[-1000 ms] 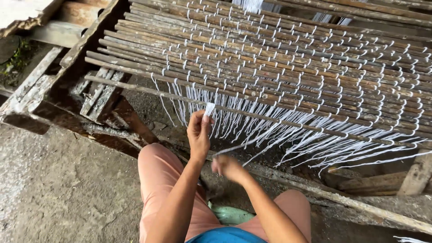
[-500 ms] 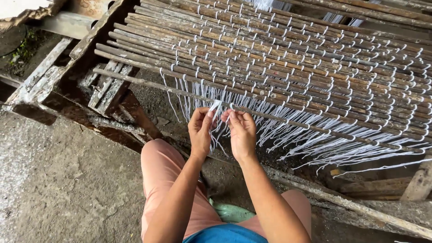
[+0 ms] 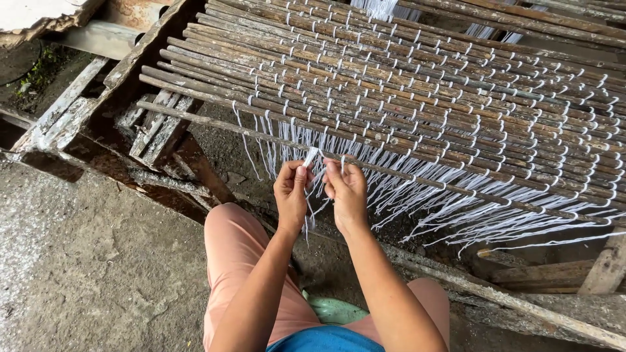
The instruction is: Manually looping and securing white candle wicks onto a series of parallel wooden sticks within a frame.
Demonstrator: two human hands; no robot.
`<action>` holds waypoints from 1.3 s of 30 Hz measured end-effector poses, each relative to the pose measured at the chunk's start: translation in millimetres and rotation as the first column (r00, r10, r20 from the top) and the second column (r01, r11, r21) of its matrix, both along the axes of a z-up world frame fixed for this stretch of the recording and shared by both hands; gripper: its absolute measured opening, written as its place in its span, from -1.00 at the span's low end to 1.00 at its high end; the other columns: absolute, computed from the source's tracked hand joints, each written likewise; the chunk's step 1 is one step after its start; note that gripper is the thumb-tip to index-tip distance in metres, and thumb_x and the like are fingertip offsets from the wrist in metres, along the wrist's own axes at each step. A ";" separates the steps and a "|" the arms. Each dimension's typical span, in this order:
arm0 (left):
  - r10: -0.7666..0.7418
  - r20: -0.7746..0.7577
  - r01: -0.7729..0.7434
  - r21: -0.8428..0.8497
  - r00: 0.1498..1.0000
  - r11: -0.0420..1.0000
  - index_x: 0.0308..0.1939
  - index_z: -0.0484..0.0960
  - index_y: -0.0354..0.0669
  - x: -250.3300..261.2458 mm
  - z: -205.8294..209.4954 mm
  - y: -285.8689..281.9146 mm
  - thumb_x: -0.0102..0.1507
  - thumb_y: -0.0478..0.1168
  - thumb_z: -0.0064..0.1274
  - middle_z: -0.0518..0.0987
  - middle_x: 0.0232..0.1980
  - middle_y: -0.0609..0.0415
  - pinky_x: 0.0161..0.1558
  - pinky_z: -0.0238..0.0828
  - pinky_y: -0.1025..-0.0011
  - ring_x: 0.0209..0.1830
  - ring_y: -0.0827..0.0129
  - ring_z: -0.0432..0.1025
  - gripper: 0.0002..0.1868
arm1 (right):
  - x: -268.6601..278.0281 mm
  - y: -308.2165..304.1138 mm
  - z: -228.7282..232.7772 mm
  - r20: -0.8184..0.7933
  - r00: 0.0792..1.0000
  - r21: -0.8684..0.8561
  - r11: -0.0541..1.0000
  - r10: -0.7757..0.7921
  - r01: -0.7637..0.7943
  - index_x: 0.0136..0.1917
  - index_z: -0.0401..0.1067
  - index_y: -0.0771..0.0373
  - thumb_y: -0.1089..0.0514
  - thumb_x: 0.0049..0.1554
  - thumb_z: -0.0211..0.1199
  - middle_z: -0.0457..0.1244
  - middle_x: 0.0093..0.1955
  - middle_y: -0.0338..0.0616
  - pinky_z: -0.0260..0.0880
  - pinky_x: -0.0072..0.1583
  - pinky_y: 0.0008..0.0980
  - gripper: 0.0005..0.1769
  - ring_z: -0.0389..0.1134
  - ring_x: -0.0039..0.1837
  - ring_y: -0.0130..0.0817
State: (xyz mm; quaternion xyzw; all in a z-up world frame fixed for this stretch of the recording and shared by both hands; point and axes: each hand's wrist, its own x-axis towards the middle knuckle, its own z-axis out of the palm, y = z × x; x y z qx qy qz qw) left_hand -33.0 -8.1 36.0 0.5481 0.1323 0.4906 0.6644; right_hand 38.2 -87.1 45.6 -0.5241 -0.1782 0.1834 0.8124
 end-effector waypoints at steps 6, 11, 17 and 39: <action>0.037 -0.048 -0.034 0.054 0.998 0.998 -0.14 0.59 -0.20 2.5 0.0 4.7 0.47 -0.18 -0.12 0.56 -0.43 0.02 -0.27 0.17 0.52 -0.40 0.50 0.20 -0.77 | -1.6 -14.0 18.0 -0.065 0.995 0.202 0.978 0.071 -0.057 0.08 0.29 0.09 0.21 0.36 0.05 0.25 -0.31 -0.14 -0.08 -0.47 -0.74 -0.96 0.09 -0.41 -0.59; 0.030 -0.047 -0.028 0.033 0.998 0.999 -0.20 0.59 -0.19 0.0 8.6 -1.0 0.47 -0.20 -0.11 0.59 -0.39 0.03 -0.18 0.28 0.48 -0.37 0.48 0.30 -0.77 | -0.7 -10.3 7.8 -0.203 0.954 0.260 0.952 0.220 -0.164 0.15 0.30 0.08 0.06 0.36 0.02 0.33 -0.15 0.01 -0.05 -0.45 -0.74 -0.86 0.14 -0.41 -0.57; 0.061 -0.081 -0.056 0.066 0.995 0.996 -0.22 0.59 -0.20 -1.6 19.6 -0.7 0.46 -0.23 -0.10 0.65 -0.28 0.01 -0.02 0.35 0.40 -0.23 0.44 0.40 -0.78 | 0.1 -25.3 21.7 -0.291 0.898 0.247 0.933 0.330 -0.263 0.14 0.33 0.26 -0.09 0.38 -0.10 0.07 -0.25 -0.28 -0.06 -0.46 -0.74 -0.61 0.00 -0.35 -0.66; 0.023 -0.148 -0.010 0.092 0.989 0.996 -0.30 0.54 -0.23 -6.0 26.9 1.0 0.48 -0.27 -0.13 0.36 -0.46 0.17 -0.15 0.28 0.43 -0.33 0.51 0.25 -0.73 | -14.5 -63.1 -124.0 0.272 0.934 -0.473 0.878 0.233 -0.081 -0.12 0.46 0.13 -0.08 0.39 -0.02 0.07 -0.36 -0.34 0.17 -0.12 -0.51 -0.62 0.10 -0.26 -0.50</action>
